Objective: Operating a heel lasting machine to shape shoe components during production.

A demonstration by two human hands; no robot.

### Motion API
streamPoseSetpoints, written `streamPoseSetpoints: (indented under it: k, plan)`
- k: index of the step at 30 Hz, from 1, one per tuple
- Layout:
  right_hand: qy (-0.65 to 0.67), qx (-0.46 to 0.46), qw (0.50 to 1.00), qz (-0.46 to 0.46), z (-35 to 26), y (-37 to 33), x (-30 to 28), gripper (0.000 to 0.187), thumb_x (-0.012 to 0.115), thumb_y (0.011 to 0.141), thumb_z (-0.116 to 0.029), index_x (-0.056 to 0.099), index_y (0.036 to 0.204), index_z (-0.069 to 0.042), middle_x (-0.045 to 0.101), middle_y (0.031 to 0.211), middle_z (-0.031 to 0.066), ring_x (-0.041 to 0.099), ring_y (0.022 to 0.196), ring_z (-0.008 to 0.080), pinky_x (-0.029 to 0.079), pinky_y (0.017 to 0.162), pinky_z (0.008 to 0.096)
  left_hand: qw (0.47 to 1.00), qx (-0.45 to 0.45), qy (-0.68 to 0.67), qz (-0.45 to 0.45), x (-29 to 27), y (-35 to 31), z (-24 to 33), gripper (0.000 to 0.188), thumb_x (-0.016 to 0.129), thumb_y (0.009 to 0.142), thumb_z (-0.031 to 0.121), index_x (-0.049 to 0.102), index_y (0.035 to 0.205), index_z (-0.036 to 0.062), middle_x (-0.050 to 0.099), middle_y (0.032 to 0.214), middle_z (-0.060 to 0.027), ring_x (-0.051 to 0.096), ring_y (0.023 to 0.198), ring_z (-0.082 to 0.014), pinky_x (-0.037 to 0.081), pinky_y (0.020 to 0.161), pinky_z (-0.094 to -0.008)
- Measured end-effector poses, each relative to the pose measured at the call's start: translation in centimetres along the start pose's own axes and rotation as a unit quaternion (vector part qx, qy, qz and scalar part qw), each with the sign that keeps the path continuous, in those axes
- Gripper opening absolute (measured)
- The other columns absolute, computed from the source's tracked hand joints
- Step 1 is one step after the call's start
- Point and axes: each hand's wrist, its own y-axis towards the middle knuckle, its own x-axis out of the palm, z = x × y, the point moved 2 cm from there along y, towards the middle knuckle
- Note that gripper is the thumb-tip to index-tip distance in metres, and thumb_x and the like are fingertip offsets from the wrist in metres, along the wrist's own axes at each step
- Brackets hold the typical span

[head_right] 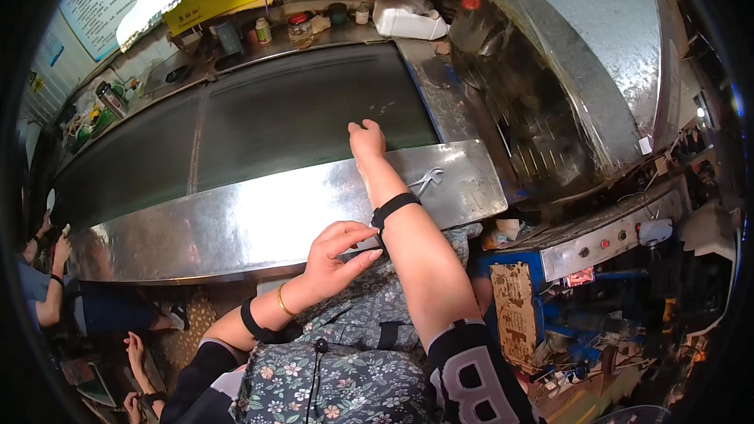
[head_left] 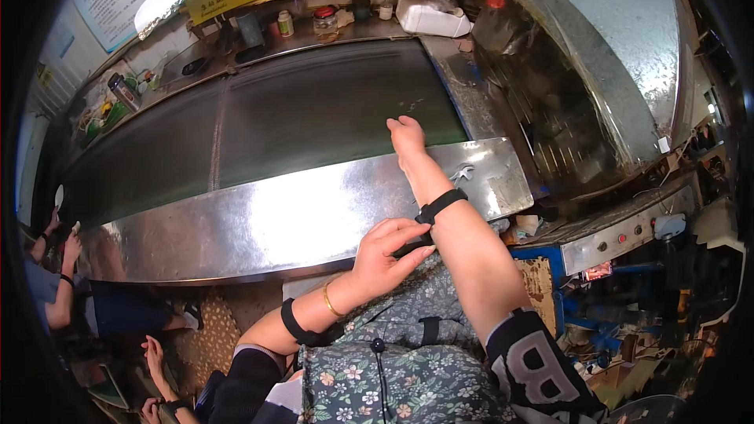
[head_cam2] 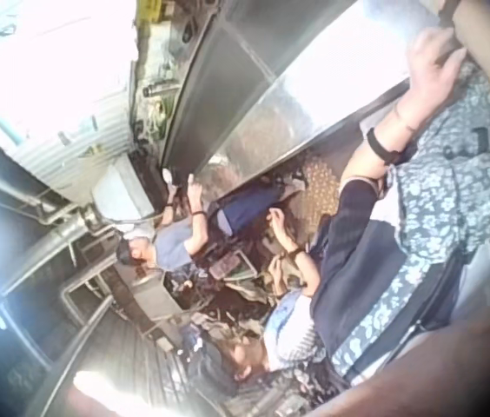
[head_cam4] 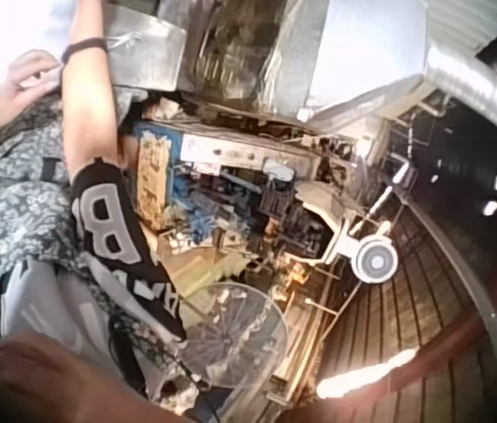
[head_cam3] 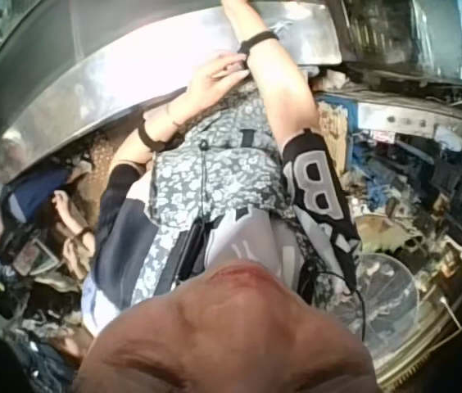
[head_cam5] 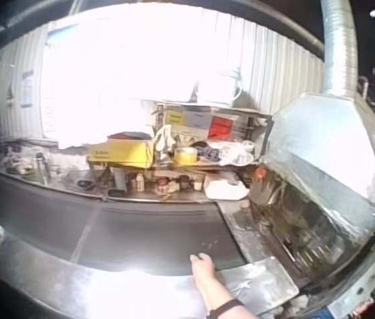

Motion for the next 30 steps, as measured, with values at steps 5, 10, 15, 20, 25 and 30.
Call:
streamPoseSetpoints:
  k: [5, 10, 15, 20, 25, 30]
  plan:
    - [0.078, 0.079, 0.993, -0.042, -1.5, -3.9, -0.5, 0.052, 0.066, 0.088, -0.018, 0.053, 0.133, 0.005, 0.055, 0.137, 0.0198, 0.051, 0.129, 0.031, 0.041, 0.105, 0.0375, 0.987, -0.14, -0.069, 0.044, 1.1, 0.5, -0.5, 0.033, 0.077, 0.082, 0.013, 0.068, 0.112, 0.0027, 0.065, 0.101, -0.0062, 0.06, 0.086, -0.0152, 0.049, 0.075, -0.0278]
    - [0.077, 0.077, 0.992, -0.068, -1.3, -6.0, 0.5, 0.05, 0.065, 0.089, -0.016, 0.053, 0.133, 0.005, 0.056, 0.135, 0.0194, 0.051, 0.128, 0.0303, 0.039, 0.106, 0.037, 0.985, -0.151, -0.07, 0.045, 1.1, -0.1, -0.8, 0.027, 0.077, 0.083, 0.013, 0.068, 0.107, 0.0038, 0.061, 0.095, -0.0037, 0.056, 0.08, -0.0113, 0.048, 0.07, -0.0266]
    - [0.077, 0.058, 0.989, -0.11, -1.3, -6.9, 1.5, 0.051, 0.065, 0.088, -0.015, 0.053, 0.133, 0.005, 0.056, 0.135, 0.0191, 0.051, 0.128, 0.0299, 0.039, 0.106, 0.0363, 0.988, -0.147, -0.032, 0.017, -0.4, -0.8, -0.6, 0.024, 0.076, 0.083, 0.012, 0.067, 0.103, 0.0025, 0.064, 0.096, -0.0057, 0.058, 0.072, -0.0116, 0.049, 0.065, -0.0257]
    - [0.105, 0.056, 0.988, -0.102, -1.1, -6.4, 1.4, 0.045, 0.068, 0.088, -0.02, 0.059, 0.128, 0.0, 0.059, 0.131, 0.0141, 0.047, 0.129, 0.027, 0.034, 0.107, 0.0368, 0.995, -0.088, 0.045, 0.005, -0.6, -0.8, 0.3, 0.026, 0.074, 0.08, 0.008, 0.066, 0.104, 0.0007, 0.065, 0.099, -0.0084, 0.063, 0.067, -0.0144, 0.052, 0.059, -0.0272]
    - [0.097, 0.092, 0.987, -0.09, -1.0, -6.6, 1.7, 0.042, 0.069, 0.086, -0.022, 0.063, 0.125, -0.007, 0.063, 0.119, 0.0068, 0.054, 0.109, 0.0192, 0.04, 0.092, 0.0334, 0.993, -0.094, 0.067, -0.005, -0.9, -0.3, 0.9, 0.031, 0.075, 0.074, 0.01, 0.063, 0.101, 0.0001, 0.062, 0.094, -0.0088, 0.063, 0.064, -0.0164, 0.052, 0.058, -0.0286]
    - [0.095, 0.096, 0.987, -0.087, -0.2, -7.2, 1.9, 0.039, 0.07, 0.085, -0.022, 0.065, 0.121, -0.008, 0.064, 0.108, 0.0028, 0.052, 0.094, 0.0151, 0.041, 0.084, 0.0318, 0.991, -0.119, 0.063, -0.002, -0.5, -0.5, 0.5, 0.03, 0.074, 0.071, 0.01, 0.061, 0.096, 0.0002, 0.06, 0.09, -0.0085, 0.062, 0.063, -0.0172, 0.052, 0.058, -0.0288]
